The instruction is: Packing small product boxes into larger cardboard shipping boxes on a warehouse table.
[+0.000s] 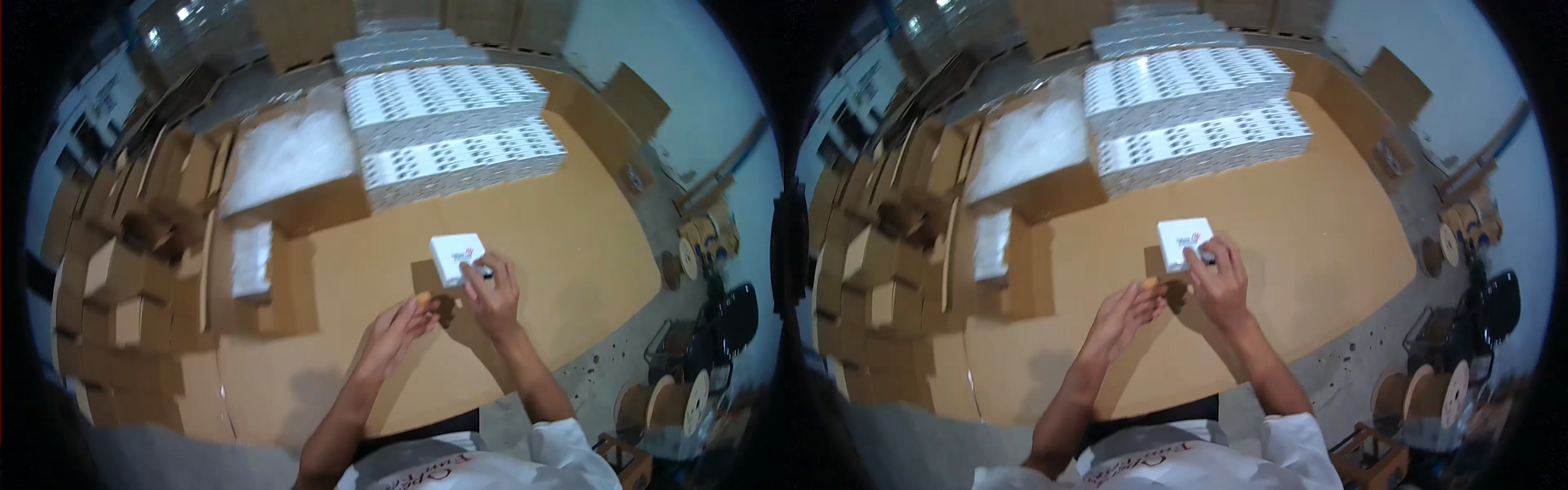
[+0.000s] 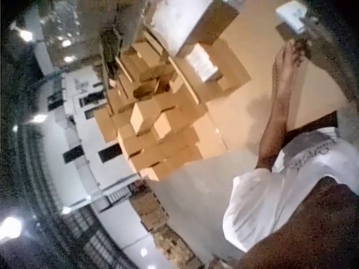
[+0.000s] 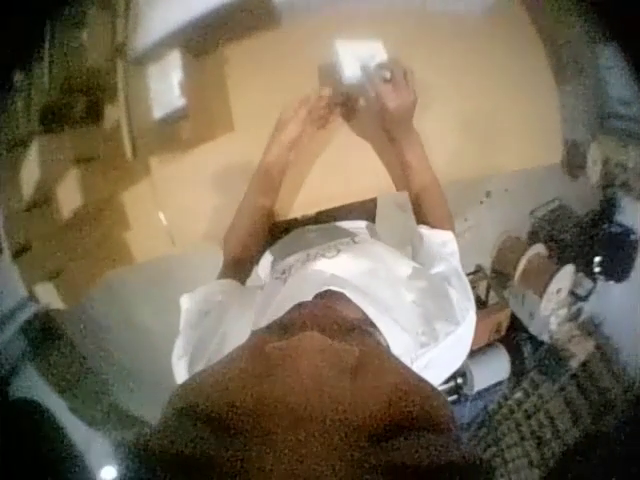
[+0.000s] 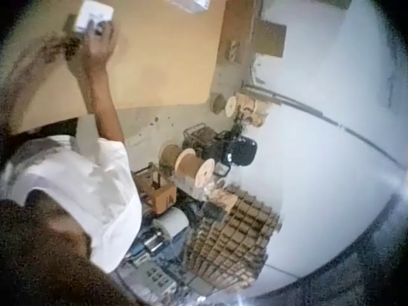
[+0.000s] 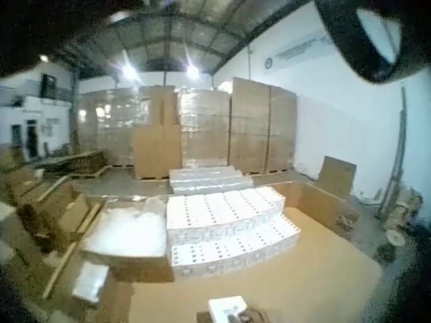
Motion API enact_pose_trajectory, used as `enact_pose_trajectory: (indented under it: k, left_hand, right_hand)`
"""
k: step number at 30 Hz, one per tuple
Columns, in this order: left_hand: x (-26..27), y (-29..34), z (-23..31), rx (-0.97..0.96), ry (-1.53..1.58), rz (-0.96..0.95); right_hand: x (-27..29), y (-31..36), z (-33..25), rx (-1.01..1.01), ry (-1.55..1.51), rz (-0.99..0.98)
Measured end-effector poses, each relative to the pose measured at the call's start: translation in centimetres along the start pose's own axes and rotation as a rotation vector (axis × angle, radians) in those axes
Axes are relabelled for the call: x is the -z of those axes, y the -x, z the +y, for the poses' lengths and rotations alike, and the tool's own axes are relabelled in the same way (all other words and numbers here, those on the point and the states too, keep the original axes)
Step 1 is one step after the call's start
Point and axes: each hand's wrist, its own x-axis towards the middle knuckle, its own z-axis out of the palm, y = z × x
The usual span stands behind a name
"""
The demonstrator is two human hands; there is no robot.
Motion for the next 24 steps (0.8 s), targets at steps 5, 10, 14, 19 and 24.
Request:
enact_pose_trajectory:
  k: [5, 10, 14, 19, 24]
  left_hand:
    - [6.5, 5.2, -2.1, -0.081, -0.072, 0.06]
    - [10.7, 10.8, -1.5, -0.296, -0.403, 0.129]
    - [14.7, 13.8, -3.2, -0.384, -0.571, 0.053]
    - [14.1, 15.6, -3.3, -0.587, -0.872, 0.194]
    - [15.2, 15.4, -2.9, -0.566, -0.923, 0.208]
  right_hand:
    - [-0.3, 7.4, -12.2, 0.034, -0.154, -0.116]
    - [0.9, 7.9, -17.3, -0.486, -0.681, -0.177]
    - [-0.1, 11.0, -19.5, -0.713, -0.907, -0.421]
    - [-0.2, 12.2, -20.1, -0.611, -0.819, -0.397]
    - [-0.9, 11.7, -20.4, -0.609, -0.786, -0.407]
